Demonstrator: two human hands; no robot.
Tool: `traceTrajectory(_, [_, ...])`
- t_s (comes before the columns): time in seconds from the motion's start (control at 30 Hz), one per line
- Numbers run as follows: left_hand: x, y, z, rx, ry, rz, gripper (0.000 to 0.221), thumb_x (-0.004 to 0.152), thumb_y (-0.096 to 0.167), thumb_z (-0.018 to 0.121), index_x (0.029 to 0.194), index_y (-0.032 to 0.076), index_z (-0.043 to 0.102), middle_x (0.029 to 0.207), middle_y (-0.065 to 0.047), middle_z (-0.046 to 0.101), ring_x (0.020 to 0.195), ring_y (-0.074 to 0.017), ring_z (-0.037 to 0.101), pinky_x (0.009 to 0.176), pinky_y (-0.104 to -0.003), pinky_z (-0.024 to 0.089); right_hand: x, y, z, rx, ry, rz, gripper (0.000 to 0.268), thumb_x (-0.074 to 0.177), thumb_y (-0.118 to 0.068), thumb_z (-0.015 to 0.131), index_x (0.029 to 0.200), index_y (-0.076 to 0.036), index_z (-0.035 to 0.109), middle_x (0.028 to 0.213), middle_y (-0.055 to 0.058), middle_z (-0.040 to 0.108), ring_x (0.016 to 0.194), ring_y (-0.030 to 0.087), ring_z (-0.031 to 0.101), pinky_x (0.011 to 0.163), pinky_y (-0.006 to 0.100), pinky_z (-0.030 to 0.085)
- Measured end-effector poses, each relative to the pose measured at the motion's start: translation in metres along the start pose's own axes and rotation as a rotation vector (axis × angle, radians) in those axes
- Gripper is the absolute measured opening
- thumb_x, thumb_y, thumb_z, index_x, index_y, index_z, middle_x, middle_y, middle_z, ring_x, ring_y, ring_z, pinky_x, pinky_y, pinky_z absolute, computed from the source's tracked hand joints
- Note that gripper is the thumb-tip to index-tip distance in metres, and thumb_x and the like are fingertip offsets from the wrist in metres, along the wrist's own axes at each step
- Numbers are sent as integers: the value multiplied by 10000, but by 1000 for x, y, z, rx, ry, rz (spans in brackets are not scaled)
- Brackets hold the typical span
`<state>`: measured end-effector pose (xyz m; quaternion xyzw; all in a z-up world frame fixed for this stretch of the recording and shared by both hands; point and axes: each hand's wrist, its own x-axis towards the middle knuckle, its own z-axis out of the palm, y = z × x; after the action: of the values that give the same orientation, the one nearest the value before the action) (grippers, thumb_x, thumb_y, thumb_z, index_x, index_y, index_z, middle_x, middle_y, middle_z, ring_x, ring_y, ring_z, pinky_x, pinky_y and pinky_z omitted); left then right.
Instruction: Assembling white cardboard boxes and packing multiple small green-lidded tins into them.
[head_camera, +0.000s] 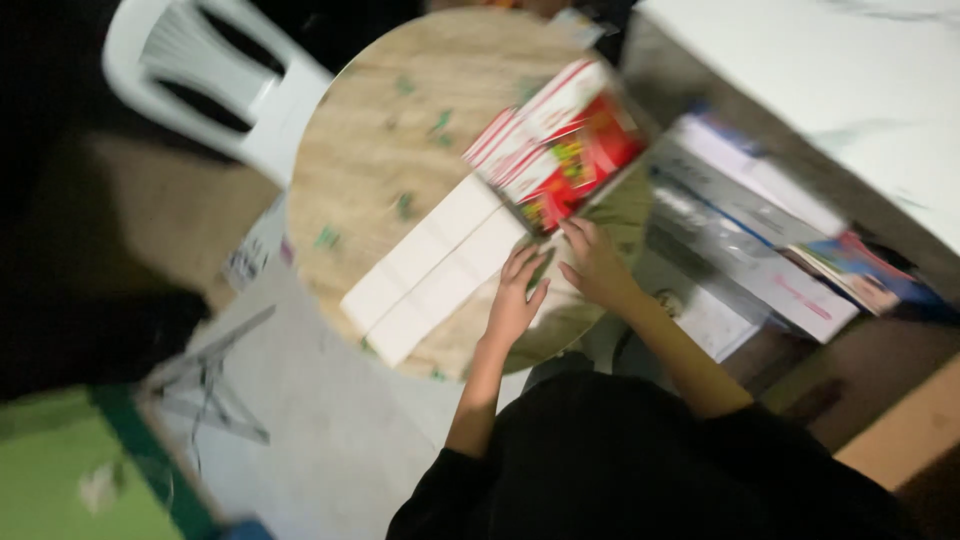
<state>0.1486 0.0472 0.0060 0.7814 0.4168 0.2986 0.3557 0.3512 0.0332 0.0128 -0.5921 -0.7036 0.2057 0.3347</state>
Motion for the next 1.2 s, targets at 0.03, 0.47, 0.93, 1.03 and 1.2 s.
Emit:
traceTrajectory(0.03, [13,4,12,-9,-33,34,422,933,106,704,1341,36,622,1476,-154,548,1448,-401,434,1181,-468,388,-9,18,-10,-16,36,27,746,827,-176,750,1482,-17,429,1441,218,475,1315,419,469,1094,505,387])
traceTrajectory(0.47, [167,152,184,-244,-464,322,349,944,51,684,1291,35,648,1301,-176,675,1237,-357,646,1046,-388,509,-125,146,-215,-73,430,351,706,869,-109,741,1491,-16,420,1387,253,504,1274,454,510,1067,501,448])
traceTrajectory(0.93, [292,238,409,-205,-531,506,704,917,148,770,1502,40,393,1605,-224,303,1512,-412,309,1225,-459,322,-188,249,-375,-248,597,579,722,878,-115,751,1513,-22,421,1451,234,471,1321,435,474,1121,494,420])
traceTrajectory(1.03, [318,258,435,-258,-473,607,857,891,169,765,1581,20,280,1635,-267,230,1526,-451,243,1241,-494,281,-173,272,-387,-449,620,580,762,824,-165,812,1485,-39,454,1462,252,443,1323,459,441,1101,538,400])
traceTrajectory(1.2, [355,268,477,-143,-383,656,832,877,162,787,1568,58,334,1593,-288,286,1489,-491,297,1237,-569,285,-144,299,-382,-526,650,544,775,746,-203,860,1419,-64,501,1473,241,440,1333,455,443,1080,544,403])
